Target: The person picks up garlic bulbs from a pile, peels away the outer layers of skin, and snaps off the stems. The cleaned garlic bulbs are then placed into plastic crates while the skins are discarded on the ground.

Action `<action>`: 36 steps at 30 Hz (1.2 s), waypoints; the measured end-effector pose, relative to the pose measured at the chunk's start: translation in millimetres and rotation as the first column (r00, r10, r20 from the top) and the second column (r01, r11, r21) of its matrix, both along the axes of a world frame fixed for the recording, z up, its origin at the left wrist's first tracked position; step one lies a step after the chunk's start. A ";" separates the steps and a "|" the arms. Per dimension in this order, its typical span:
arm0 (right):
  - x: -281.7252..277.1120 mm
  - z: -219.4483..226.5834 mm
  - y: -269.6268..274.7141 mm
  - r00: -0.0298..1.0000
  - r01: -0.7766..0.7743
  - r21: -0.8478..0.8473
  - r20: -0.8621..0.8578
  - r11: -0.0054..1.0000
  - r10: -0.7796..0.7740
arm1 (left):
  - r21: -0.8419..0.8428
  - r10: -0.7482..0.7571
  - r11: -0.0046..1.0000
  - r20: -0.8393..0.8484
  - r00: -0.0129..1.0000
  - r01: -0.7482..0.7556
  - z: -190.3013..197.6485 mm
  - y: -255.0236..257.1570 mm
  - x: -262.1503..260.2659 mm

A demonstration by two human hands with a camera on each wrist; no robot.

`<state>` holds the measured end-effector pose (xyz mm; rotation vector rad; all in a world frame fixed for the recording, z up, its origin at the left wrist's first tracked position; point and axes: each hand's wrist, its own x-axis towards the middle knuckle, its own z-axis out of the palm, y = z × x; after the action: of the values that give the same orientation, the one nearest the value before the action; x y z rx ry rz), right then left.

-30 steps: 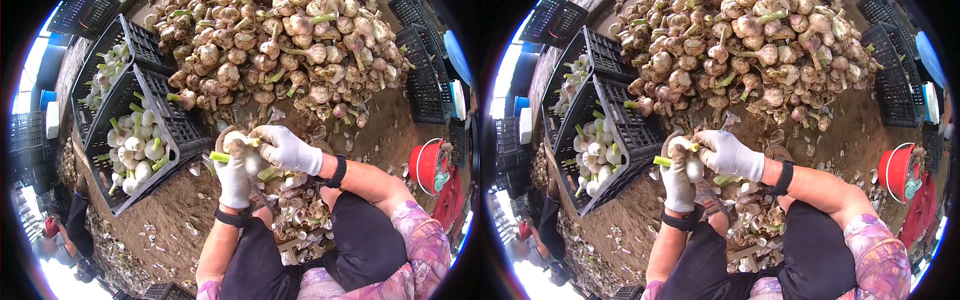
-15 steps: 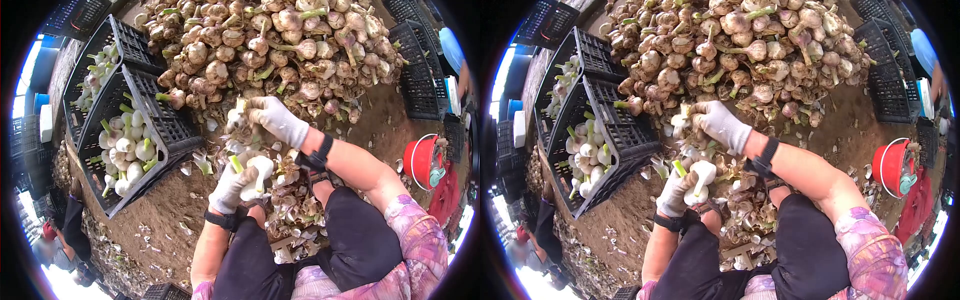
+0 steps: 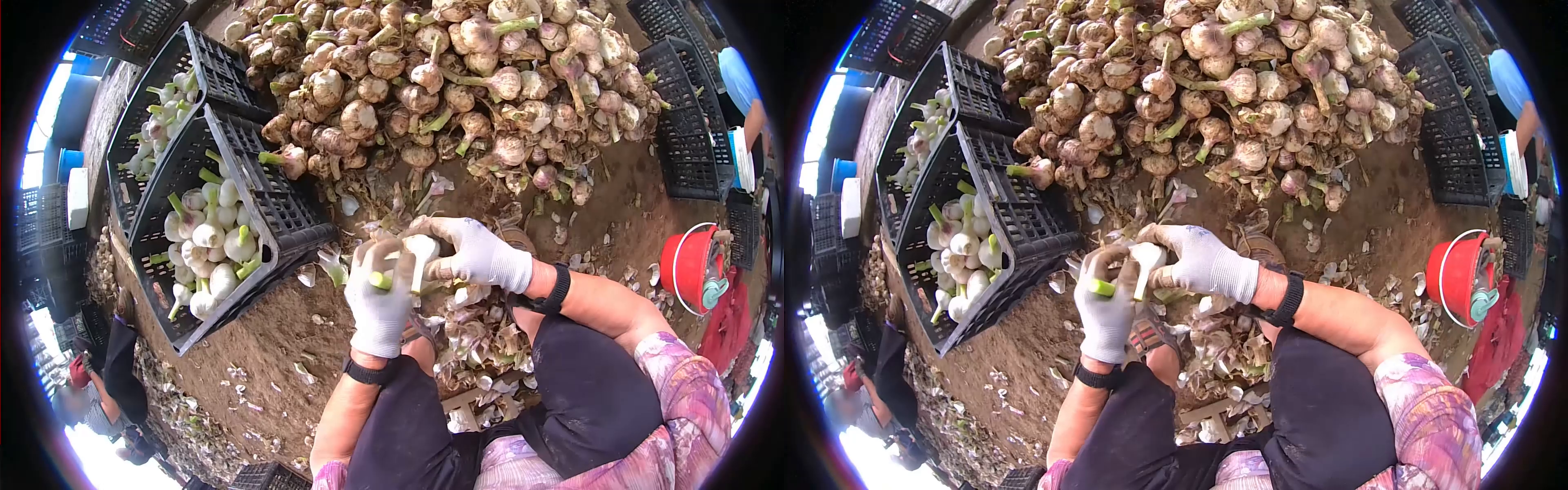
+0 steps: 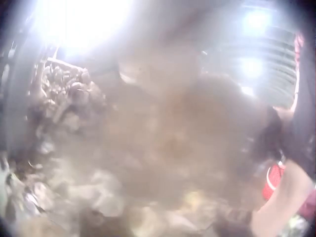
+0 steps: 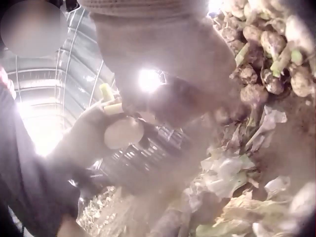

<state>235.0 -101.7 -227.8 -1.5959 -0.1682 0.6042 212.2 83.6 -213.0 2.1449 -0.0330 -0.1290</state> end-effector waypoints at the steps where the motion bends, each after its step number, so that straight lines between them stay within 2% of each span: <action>1: 0.0 3.3 -1.7 1.000 -0.014 -0.076 0.024 0.997 0.016 | 0.059 -0.048 0.997 0.024 0.999 0.047 12.6 0.5 1.7; 4: 0.2 16.4 -6.0 0.986 -0.046 -0.267 0.144 0.962 0.087 | 0.165 -0.140 0.980 0.162 0.977 0.113 23.9 -4.2 4.3; 6: 0.2 20.5 -5.4 0.983 -0.026 -0.322 0.166 0.947 0.084 | 0.256 -0.210 0.954 0.211 0.955 0.154 21.0 -6.2 4.5; 8: 0.0 24.2 -5.4 0.978 -0.022 -0.403 0.181 0.915 0.103 | 0.224 -0.196 0.964 0.227 0.954 0.145 21.2 -8.3 10.3; 10: -1.4 16.1 -6.3 0.998 -0.005 -0.202 0.058 0.979 0.017 | 0.166 -0.153 0.979 0.217 0.964 0.118 15.4 -8.7 14.0; 11: -1.1 13.5 -6.7 1.000 0.014 -0.099 -0.010 0.995 -0.015 | 0.077 -0.093 0.994 0.255 0.962 0.076 9.7 -8.6 15.6; 12: 0.0 12.7 -6.7 0.997 0.051 0.042 -0.066 0.998 -0.048 | -0.117 0.064 0.992 0.065 0.996 -0.056 11.0 -9.8 15.0; 13: 2.3 13.3 -5.8 0.989 0.094 0.179 -0.125 0.979 -0.072 | -0.276 0.183 0.936 -0.151 0.971 -0.219 15.2 -12.2 14.3; 14: 4.8 14.1 -5.1 0.979 0.141 0.311 -0.186 0.940 -0.086 | -0.387 0.254 0.831 -0.374 0.892 -0.399 17.7 -12.9 13.9; 15: 6.4 15.7 -5.1 0.956 0.182 0.369 -0.282 0.911 -0.077 | -0.387 0.294 0.804 -0.402 0.867 -0.452 9.9 -9.5 12.8; 18: 15.1 27.8 -11.9 0.902 0.243 0.442 -0.430 0.863 -0.033 | -0.373 0.258 0.750 -0.595 0.761 -0.546 10.0 -5.8 5.4; 19: 17.2 21.4 -15.0 0.896 0.228 0.425 -0.444 0.876 -0.018 | -0.319 0.147 0.854 -0.608 0.780 -0.410 7.3 -2.5 2.2; 20: 17.1 7.2 -14.1 0.875 0.267 0.448 -0.484 0.854 -0.020 | -0.321 0.062 0.904 -0.555 0.829 -0.283 0.2 -2.9 -5.2; 21: 15.6 -11.1 -12.2 0.851 0.308 0.467 -0.524 0.829 -0.021 | -0.323 -0.037 0.923 -0.615 0.787 -0.209 -2.9 -1.5 -6.2; 22: 17.6 -9.9 -7.9 0.825 0.349 0.483 -0.565 0.803 -0.019 | -0.329 -0.132 0.935 -0.671 0.729 -0.135 -3.4 -1.2 -6.7; 23: 16.1 2.0 -9.0 0.858 0.282 0.406 -0.512 0.869 -0.039 | -0.342 -0.121 0.933 -0.596 0.794 -0.115 -1.0 -2.1 -8.0; 26: 24.5 0.7 -13.2 0.887 0.107 0.309 -0.459 0.945 0.050 | -0.552 -0.003 0.805 -0.372 0.928 -0.219 19.6 -4.8 -0.2; 27: 30.6 4.4 -9.3 0.971 -0.098 0.083 -0.209 0.992 0.114 | -0.687 -0.165 0.715 -0.351 0.922 -0.134 24.6 -1.9 8.9; 28: 34.4 6.8 -4.7 0.987 -0.160 -0.099 0.016 0.982 0.163 | -0.650 -0.196 0.753 -0.376 0.906 -0.107 16.6 2.7 14.1; 29: 34.7 12.8 -1.7 0.988 -0.153 0.019 0.031 0.988 0.153 | -0.612 -0.227 0.787 -0.401 0.888 -0.076 9.5 6.9 19.6; 30: 34.0 21.0 1.6 0.989 -0.145 0.136 0.044 0.980 0.140 | -0.641 -0.176 0.720 -0.539 0.824 -0.266 7.4 7.2 19.7; 31: 29.5 17.0 3.8 0.997 -0.070 0.151 0.004 0.986 0.071 | -0.680 -0.104 0.644 -0.532 0.841 -0.351 19.8 1.2 21.3; 32: 25.5 15.6 5.1 0.999 0.003 0.162 -0.038 0.987 0.004 | -0.672 0.044 0.602 -0.510 0.859 -0.430 5.3 0.2 19.7; 34: 17.3 14.6 4.2 0.995 -0.005 -0.014 0.098 1.000 0.007 | -0.719 0.031 0.444 -0.585 0.811 -0.535 15.5 -0.5 22.4; 36: 8.5 9.7 11.4 0.952 0.045 -0.155 0.307 0.987 0.004 | -0.684 0.065 0.431 -0.626 0.777 -0.588 9.3 2.3 19.7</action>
<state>243.5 -90.3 -218.1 -1.8413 -0.3409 0.3564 231.9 85.9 -203.8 0.9741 0.5680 -0.3646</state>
